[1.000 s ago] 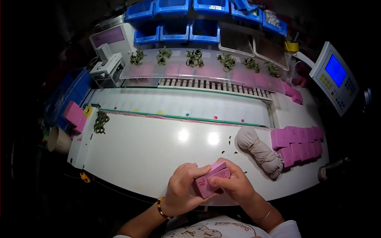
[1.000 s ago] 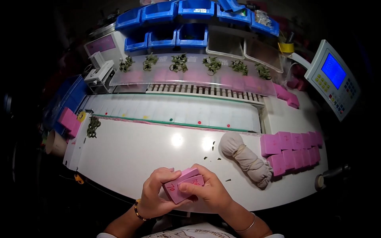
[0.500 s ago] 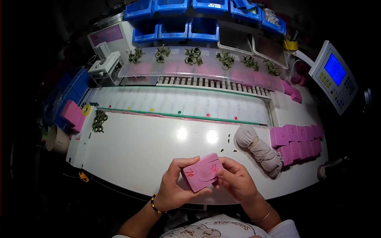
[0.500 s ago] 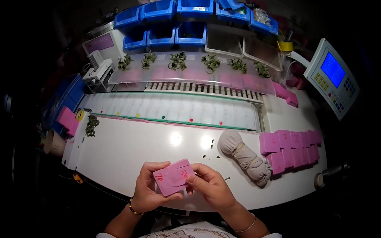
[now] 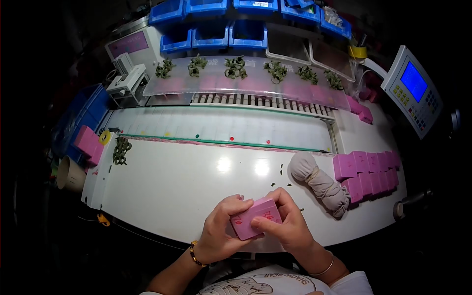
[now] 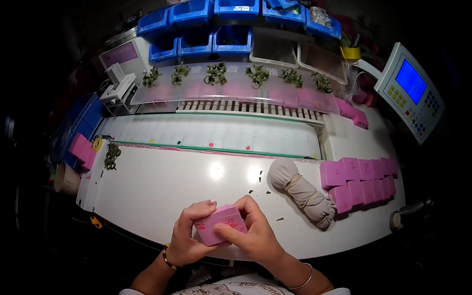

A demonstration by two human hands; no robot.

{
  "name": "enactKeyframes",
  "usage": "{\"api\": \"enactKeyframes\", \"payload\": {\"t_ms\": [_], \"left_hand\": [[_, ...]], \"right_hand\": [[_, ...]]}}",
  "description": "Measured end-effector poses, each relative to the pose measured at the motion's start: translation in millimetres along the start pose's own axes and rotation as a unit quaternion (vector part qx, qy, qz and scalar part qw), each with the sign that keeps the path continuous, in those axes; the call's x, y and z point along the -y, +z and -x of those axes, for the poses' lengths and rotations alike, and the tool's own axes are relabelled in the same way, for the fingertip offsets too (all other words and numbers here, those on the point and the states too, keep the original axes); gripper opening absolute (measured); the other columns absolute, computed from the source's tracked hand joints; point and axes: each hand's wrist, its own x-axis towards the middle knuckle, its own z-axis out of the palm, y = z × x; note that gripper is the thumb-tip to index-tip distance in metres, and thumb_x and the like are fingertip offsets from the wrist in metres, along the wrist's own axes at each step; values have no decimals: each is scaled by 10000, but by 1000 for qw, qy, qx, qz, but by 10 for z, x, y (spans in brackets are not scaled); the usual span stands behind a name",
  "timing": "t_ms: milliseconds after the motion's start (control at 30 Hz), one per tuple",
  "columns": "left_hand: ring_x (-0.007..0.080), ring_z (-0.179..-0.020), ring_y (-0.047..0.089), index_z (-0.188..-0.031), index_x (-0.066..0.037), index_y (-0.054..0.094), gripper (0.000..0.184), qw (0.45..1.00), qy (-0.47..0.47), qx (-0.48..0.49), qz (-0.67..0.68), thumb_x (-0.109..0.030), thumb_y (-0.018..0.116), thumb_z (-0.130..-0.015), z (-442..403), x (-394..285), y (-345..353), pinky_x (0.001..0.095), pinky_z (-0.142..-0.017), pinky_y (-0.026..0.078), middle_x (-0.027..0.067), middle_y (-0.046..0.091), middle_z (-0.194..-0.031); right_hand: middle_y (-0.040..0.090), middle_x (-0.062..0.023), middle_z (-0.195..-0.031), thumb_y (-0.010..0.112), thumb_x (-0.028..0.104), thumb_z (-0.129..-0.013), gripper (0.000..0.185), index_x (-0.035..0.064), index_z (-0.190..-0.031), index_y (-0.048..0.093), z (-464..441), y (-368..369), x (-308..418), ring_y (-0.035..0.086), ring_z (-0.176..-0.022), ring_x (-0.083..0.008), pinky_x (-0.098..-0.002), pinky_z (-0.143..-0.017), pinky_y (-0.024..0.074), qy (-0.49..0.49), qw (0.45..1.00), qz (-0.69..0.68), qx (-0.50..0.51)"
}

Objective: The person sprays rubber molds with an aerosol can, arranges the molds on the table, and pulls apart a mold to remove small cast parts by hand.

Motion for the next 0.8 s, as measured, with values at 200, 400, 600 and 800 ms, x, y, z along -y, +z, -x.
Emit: {"api": "enactKeyframes", "payload": {"t_ms": [200,400,600,800], "left_hand": [[301,-1095,648,-1306,-48,504,744,999,-33,-39,-1,-111,917,-690,-25,-73,26,413,-964,530,166,624,-1196],[280,-1022,670,-1406,-18,313,614,899,-226,-73,368,-98,700,-936,-76,-134,30,437,-874,578,160,584,-1168],[242,-819,640,-1361,-63,445,634,583,-338,-29,738,-598,341,-1037,-101,-95,76,448,-784,590,119,582,-1046],[265,-802,666,-1352,-69,456,669,578,-366,63,727,-624,253,-1037,-16,-127,170,421,-702,599,153,592,-1117]], "right_hand": [[577,-20,-1006,727,127,-921,294,61,-1093,498,-49,30,67,564,-915,-79,-250,-808,475,18,1000,24,-6],[579,-49,-1108,621,229,-1011,402,20,-1328,488,-61,-155,26,558,-958,-96,-230,-809,451,42,997,-72,-1],[543,-90,-1262,706,154,-942,516,21,-1377,464,-97,-138,-22,505,-1142,-132,-256,-858,486,-58,997,51,-12],[613,-51,-1070,612,145,-1007,255,12,-1208,528,-85,-86,57,570,-941,-85,-236,-853,491,-10,999,18,-42]]}}
